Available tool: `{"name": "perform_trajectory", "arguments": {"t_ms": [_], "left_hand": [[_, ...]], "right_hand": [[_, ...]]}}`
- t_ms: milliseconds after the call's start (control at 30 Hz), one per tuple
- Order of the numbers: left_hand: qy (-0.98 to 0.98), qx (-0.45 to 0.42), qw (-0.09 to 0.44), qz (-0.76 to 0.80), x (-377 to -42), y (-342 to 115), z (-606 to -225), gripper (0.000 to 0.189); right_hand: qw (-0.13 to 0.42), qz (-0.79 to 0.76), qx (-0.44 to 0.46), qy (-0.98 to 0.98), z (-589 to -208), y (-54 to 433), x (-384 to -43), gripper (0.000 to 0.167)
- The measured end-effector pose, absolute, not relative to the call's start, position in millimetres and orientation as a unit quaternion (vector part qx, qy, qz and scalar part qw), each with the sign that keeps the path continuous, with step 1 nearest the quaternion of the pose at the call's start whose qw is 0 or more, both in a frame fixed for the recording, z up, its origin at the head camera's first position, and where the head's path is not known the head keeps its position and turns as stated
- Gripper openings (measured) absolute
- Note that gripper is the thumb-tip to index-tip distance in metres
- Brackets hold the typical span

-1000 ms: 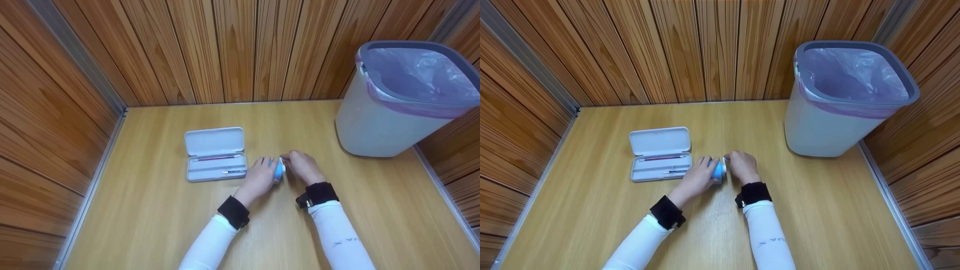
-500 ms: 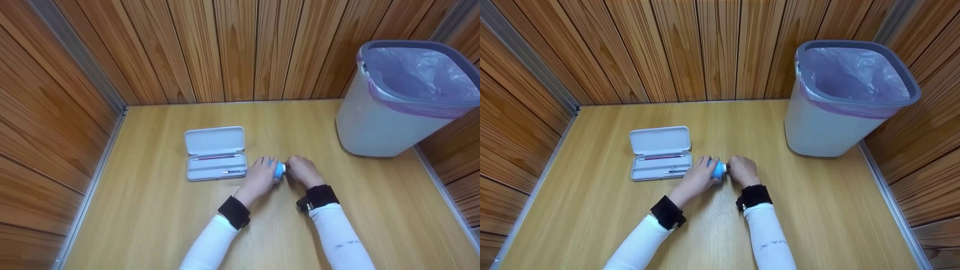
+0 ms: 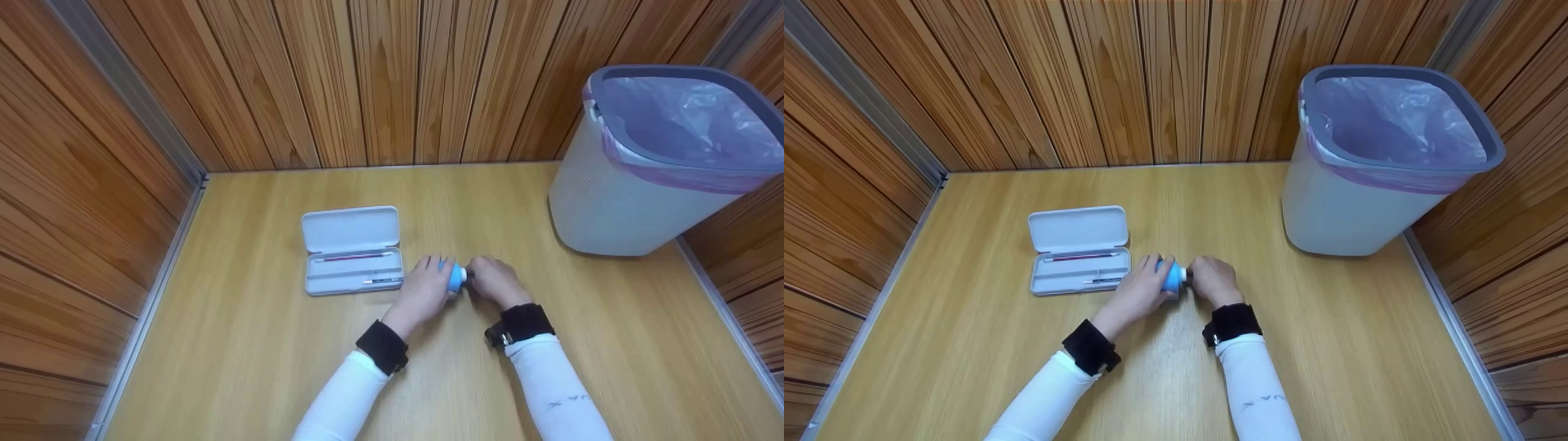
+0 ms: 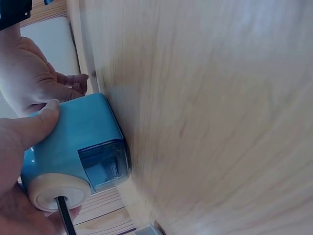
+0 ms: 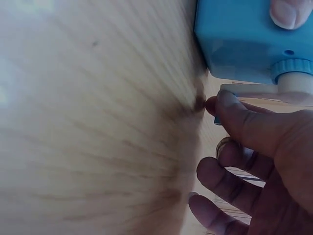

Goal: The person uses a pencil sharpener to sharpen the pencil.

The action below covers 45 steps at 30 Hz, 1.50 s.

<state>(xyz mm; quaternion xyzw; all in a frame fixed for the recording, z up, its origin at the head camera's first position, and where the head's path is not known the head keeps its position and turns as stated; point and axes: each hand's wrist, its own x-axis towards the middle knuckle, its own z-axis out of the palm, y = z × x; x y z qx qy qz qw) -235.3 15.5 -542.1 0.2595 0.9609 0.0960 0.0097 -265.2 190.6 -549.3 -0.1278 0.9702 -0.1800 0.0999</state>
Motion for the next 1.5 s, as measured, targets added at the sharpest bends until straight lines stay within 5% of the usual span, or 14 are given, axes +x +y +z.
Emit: {"name": "perform_trajectory", "arguments": {"t_ms": [567, 1500], "left_hand": [[0.957, 0.278, -0.054, 0.063, -232.0, 13.6, -548.9, 0.066], [0.962, 0.258, -0.083, 0.028, -229.9, 17.0, -548.3, 0.060]], "right_hand": [[0.079, -0.182, -0.141, 0.970, -551.8, 190.2, -253.3, 0.007], [0.070, -0.203, -0.175, 0.961, -546.0, 190.5, -225.5, 0.010]]}}
